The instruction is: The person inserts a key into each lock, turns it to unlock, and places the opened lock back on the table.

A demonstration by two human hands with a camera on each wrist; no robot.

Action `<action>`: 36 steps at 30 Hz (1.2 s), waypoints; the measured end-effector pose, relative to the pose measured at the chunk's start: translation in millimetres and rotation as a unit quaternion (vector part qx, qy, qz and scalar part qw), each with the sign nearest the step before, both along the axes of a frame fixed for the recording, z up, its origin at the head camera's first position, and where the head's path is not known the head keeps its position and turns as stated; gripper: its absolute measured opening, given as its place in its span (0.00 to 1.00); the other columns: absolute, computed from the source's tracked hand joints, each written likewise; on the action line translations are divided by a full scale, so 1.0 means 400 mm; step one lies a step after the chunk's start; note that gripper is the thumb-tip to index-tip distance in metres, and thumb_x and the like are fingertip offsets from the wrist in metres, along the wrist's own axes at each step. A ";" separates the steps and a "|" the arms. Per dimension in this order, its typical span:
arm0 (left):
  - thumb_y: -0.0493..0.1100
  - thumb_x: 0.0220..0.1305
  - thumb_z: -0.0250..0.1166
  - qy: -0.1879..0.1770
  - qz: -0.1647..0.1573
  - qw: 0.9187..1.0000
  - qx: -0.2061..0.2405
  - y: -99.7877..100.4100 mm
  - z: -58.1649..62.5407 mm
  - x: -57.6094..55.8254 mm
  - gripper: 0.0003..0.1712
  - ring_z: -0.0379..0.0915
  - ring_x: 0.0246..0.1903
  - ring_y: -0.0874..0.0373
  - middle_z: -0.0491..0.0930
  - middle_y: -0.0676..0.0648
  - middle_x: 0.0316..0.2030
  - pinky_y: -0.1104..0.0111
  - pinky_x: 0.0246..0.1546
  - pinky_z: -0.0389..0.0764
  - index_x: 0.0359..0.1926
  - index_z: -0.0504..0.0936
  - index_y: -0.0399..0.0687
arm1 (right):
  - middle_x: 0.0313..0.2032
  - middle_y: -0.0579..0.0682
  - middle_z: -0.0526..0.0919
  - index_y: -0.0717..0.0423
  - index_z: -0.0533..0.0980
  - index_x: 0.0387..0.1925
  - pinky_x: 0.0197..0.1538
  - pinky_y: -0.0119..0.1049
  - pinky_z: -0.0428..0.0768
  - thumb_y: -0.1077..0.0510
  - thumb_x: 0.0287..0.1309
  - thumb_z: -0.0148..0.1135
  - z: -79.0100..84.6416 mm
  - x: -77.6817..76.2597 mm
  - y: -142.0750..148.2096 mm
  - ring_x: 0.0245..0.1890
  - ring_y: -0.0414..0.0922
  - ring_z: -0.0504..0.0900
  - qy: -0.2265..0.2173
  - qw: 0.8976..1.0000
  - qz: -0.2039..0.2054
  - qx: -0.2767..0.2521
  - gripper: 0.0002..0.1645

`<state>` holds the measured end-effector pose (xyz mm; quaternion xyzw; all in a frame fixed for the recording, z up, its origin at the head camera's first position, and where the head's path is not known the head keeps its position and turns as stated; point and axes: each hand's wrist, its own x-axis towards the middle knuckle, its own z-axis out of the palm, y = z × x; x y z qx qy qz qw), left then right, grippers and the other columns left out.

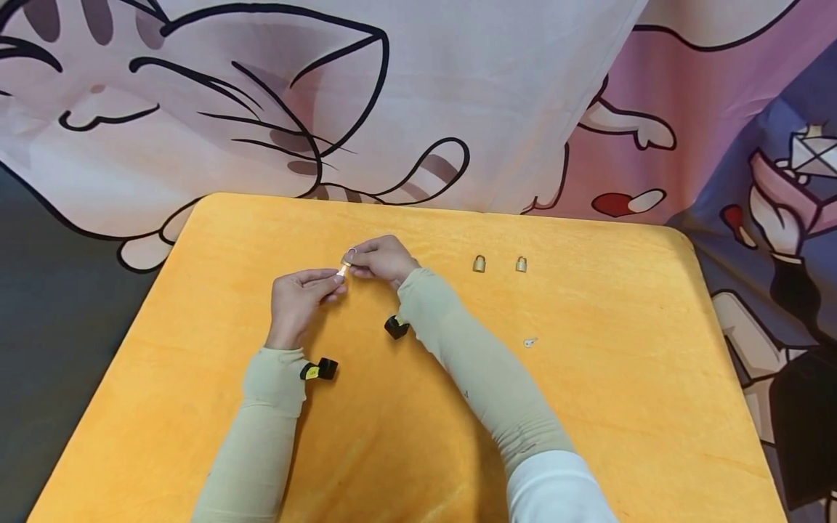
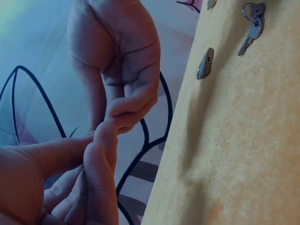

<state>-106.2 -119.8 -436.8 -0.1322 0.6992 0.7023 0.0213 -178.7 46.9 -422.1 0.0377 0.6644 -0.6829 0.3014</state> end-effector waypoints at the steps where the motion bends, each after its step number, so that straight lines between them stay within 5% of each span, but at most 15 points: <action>1: 0.34 0.61 0.73 -0.001 0.001 1.000 -0.001 0.000 -0.001 0.000 0.12 0.87 0.29 0.56 0.87 0.35 0.35 0.64 0.37 0.86 0.43 0.87 0.29 | 0.40 0.57 0.86 0.72 0.79 0.51 0.54 0.40 0.82 0.64 0.68 0.62 -0.001 0.001 -0.001 0.45 0.51 0.86 0.003 1.000 0.001 0.001 0.15; 9: 0.34 0.61 0.73 -0.005 0.008 1.000 -0.003 0.001 -0.003 -0.002 0.12 0.87 0.29 0.56 0.86 0.31 0.36 0.67 0.35 0.86 0.43 0.86 0.28 | 0.38 0.56 0.85 0.72 0.79 0.52 0.50 0.36 0.83 0.64 0.69 0.61 -0.003 0.005 -0.003 0.56 0.61 0.81 0.000 1.000 0.006 -0.005 0.15; 25: 0.34 0.62 0.72 0.017 0.051 0.998 0.028 0.012 -0.011 0.001 0.11 0.87 0.30 0.53 0.87 0.36 0.32 0.64 0.35 0.86 0.42 0.87 0.29 | 0.39 0.57 0.85 0.74 0.78 0.51 0.49 0.35 0.83 0.66 0.68 0.61 -0.003 0.006 0.000 0.38 0.45 0.86 0.004 1.000 -0.004 -0.024 0.15; 36: 0.37 0.61 0.74 0.097 0.030 0.992 -0.079 0.027 -0.017 0.002 0.10 0.87 0.30 0.47 0.87 0.36 0.32 0.68 0.32 0.85 0.39 0.90 0.33 | 0.43 0.60 0.86 0.73 0.80 0.51 0.53 0.39 0.82 0.65 0.68 0.62 -0.014 0.004 0.005 0.37 0.44 0.87 -0.014 0.999 -0.012 -0.042 0.15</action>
